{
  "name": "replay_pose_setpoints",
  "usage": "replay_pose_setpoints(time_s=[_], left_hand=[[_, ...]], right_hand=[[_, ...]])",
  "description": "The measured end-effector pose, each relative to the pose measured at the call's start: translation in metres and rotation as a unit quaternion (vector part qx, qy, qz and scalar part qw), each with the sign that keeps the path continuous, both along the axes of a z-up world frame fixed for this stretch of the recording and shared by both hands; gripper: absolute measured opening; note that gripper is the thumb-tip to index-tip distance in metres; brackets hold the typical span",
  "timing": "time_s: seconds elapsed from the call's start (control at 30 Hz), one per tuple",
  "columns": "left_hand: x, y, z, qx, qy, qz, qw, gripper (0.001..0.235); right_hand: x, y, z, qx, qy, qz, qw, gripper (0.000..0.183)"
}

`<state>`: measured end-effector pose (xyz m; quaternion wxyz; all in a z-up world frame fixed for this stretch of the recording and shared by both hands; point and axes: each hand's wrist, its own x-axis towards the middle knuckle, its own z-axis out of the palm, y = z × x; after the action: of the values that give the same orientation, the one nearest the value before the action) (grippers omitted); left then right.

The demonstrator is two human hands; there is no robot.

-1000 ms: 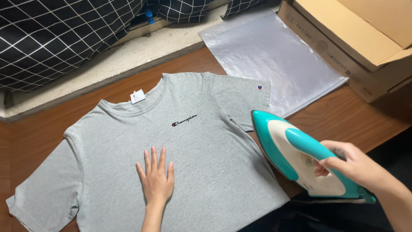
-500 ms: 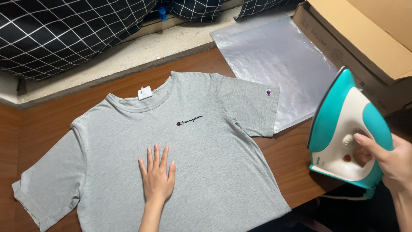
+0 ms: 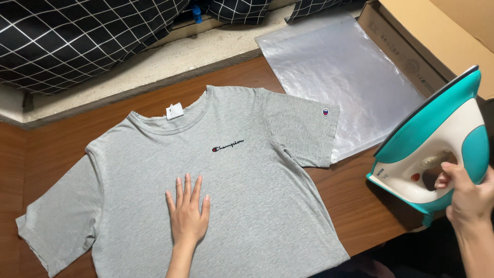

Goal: The person irons a gray t-shirt on a wooden table, then folds it neatly. The person places the folded t-shirt into a clear plastic bag and then into a cardboard box, closing the box at the end.

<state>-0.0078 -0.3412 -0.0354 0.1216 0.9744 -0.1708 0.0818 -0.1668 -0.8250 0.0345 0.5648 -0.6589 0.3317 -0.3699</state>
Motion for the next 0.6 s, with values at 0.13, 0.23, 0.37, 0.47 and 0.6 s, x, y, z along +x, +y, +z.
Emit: replay_pose_setpoints(time_s=[0.13, 0.23, 0.37, 0.47, 0.6], left_hand=[[0.0, 0.0, 0.001, 0.004, 0.006, 0.0, 1.0, 0.052], [0.0, -0.001, 0.001, 0.008, 0.004, 0.001, 1.0, 0.053], [-0.001, -0.001, 0.001, 0.001, 0.005, -0.001, 1.0, 0.053], [-0.002, -0.003, 0.003, 0.002, 0.011, 0.0, 1.0, 0.053], [-0.001, -0.001, 0.003, 0.0, 0.017, -0.001, 1.0, 0.053]], right_hand=[[0.005, 0.002, -0.008, 0.022, -0.038, -0.031, 0.999, 0.019], [0.006, -0.004, -0.021, 0.022, -0.06, -0.05, 0.997, 0.015], [0.009, 0.003, -0.023, 0.009, -0.116, -0.065, 0.991, 0.017], [0.008, 0.018, -0.017, -0.04, -0.118, -0.051, 0.991, 0.015], [0.001, 0.034, -0.028, -0.137, -0.086, -0.029, 0.986, 0.026]])
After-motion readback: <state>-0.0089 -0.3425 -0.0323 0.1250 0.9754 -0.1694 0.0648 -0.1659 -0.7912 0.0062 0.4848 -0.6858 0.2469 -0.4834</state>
